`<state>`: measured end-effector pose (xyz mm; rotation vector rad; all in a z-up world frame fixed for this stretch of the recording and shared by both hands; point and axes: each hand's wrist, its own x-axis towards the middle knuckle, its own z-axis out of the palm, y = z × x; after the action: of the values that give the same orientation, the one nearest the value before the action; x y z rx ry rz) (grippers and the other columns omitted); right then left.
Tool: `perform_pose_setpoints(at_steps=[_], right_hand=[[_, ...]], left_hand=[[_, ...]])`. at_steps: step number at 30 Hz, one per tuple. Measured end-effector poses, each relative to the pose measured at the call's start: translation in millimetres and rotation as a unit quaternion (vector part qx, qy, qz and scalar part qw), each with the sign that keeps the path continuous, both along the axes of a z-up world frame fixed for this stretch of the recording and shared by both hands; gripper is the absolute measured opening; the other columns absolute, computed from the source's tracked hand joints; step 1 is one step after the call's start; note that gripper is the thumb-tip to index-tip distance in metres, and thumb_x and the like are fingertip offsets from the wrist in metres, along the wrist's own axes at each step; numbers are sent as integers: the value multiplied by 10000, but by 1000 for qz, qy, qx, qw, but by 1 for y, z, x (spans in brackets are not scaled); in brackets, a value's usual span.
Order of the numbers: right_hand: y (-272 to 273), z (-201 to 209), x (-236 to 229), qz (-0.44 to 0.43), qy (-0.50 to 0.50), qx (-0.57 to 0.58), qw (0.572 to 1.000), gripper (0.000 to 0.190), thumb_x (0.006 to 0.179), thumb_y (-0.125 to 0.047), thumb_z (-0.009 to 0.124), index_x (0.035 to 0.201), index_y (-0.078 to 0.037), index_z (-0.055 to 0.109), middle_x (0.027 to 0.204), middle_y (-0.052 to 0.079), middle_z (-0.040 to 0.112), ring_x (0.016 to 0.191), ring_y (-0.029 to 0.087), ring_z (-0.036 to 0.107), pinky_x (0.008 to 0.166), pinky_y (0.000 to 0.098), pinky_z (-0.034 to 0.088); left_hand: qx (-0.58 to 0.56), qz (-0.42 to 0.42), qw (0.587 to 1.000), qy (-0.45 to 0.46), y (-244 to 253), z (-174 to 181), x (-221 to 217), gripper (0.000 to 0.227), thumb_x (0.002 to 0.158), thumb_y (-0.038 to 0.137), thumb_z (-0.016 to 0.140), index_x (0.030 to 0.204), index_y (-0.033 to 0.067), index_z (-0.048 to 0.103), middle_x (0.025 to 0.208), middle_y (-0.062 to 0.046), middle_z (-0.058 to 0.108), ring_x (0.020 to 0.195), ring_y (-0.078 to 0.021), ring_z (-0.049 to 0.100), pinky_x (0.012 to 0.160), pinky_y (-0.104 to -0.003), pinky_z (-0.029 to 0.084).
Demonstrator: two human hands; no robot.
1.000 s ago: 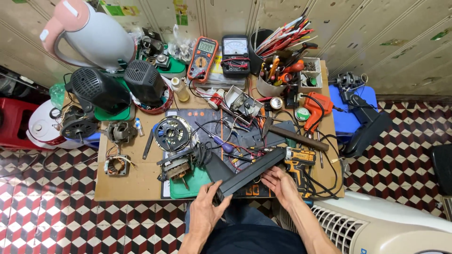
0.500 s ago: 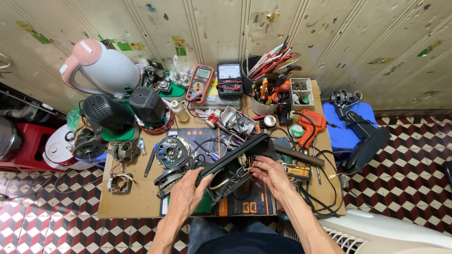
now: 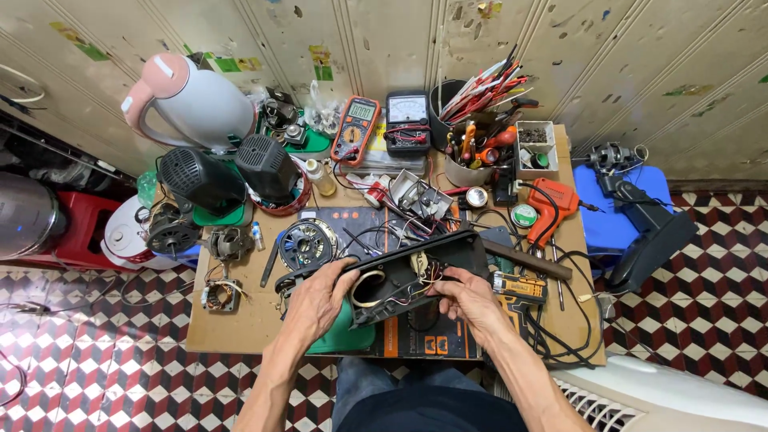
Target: The recorder is disassembling, inspecting, and repairing internal components of fan motors on a workbench.
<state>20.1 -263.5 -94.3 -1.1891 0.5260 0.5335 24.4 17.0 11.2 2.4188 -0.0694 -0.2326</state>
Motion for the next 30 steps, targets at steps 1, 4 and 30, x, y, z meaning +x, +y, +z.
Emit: perform_pose_setpoints(at_steps=[1,4,30], right_hand=[[1,1,-2,0,1,0,1000,430,862,-45,696,1267,13,562,892,128,759,541,109,601,425,216,431],[2,1,-10,7,10,20,1000,269,893,-96,685,1125,35,646,864,115,765,520,107,597,408,212,428],[31,4,-31,-25,113,197,974,158,913,-131,689,1009,-17,636,686,131,682,384,115,490,333,238,288]], left_hand=[[0,0,1000,1,1,-2,2,398,986,377,546,1276,130,661,1201,-135,722,1044,-370,695,869,-439,548],[13,-30,999,8,2,-4,8,393,994,381,533,1265,128,666,1195,-132,719,1059,-368,680,878,-443,533],[14,-20,1000,11,-9,-6,7,383,993,385,522,1239,147,692,1202,-113,721,1057,-366,685,886,-439,533]])
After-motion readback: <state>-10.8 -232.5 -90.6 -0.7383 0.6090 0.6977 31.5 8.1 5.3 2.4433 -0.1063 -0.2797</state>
